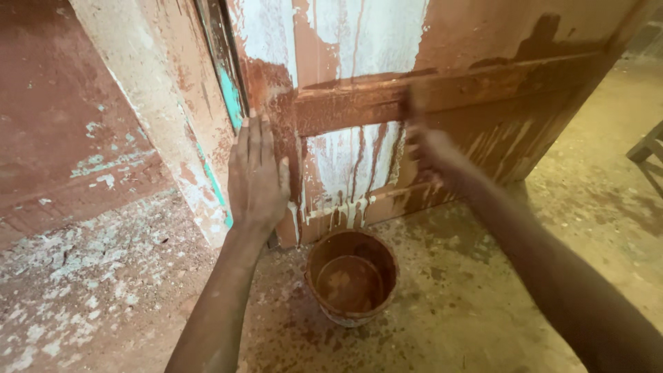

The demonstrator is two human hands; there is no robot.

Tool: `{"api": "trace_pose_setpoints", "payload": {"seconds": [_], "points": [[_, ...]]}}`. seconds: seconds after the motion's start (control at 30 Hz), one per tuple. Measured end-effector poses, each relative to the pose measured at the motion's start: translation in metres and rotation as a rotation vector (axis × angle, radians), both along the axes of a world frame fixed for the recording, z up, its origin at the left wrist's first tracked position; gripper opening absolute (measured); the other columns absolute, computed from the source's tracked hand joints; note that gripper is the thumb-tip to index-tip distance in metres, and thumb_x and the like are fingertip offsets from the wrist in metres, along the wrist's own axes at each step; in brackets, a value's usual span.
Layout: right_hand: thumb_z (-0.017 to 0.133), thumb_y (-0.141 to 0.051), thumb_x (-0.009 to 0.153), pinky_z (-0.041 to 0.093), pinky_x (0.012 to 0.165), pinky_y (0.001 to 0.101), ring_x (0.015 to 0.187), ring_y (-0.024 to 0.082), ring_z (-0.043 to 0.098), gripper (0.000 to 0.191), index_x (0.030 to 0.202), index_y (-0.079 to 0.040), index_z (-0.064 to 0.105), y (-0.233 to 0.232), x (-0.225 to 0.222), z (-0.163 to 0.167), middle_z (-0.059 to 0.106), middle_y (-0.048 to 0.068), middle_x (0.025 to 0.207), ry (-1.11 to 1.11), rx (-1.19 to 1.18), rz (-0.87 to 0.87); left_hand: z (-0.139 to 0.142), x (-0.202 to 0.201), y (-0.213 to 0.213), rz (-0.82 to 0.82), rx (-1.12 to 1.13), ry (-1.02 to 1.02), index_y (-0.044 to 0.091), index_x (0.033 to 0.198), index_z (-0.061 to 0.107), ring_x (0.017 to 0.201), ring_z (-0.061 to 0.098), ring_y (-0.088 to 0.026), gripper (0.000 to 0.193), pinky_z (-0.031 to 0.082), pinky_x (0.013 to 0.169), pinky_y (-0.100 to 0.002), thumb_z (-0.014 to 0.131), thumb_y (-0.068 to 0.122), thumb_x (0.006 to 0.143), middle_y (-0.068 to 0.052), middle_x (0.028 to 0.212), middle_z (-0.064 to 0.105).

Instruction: The person paints a wooden door panel with reddish-brown paint, using a brush dipped in a bowl of paint on the floor. They hold the door steady with one hand while brushing the rails and stiles, working across different sections of the door.

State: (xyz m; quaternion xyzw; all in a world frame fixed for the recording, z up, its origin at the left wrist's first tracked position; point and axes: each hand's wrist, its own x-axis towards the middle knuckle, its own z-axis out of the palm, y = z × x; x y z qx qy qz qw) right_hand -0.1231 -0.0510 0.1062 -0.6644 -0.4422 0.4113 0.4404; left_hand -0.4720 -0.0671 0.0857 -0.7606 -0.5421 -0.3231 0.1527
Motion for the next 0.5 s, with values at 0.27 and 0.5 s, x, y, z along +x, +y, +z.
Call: {"api": "trace_pose_setpoints", "payload": {"seconds": [0.27,0.5], "points": [[0.046,-0.048,0.106,0.032,0.035,0.0255,0.045,0.008,0.037,0.054,0.129,0.000,0.056,-0.054,-0.156,0.021,0.051,-0.001,0.071,0.197,0.074,0.393,0.000,-0.011,-0.006,0.021,0.015,-0.017,-0.002,0.162,0.015,0.156,0.015,-0.033,0.079,0.018,0.126,-0.047,0.055,0.024,0.098,-0.017,0.171,0.010],[0.053,-0.038,0.098,0.032,0.036,0.0239,0.045,0.009,0.038,0.051,0.133,-0.002,0.059,-0.062,-0.152,0.031,0.050,-0.001,0.067,0.111,-0.035,0.468,-0.006,-0.012,0.002,0.062,-0.053,0.010,0.002,0.163,0.012,0.156,0.013,-0.030,0.082,0.017,0.126,-0.049,0.054,0.027,0.097,-0.014,0.171,0.006]]}}
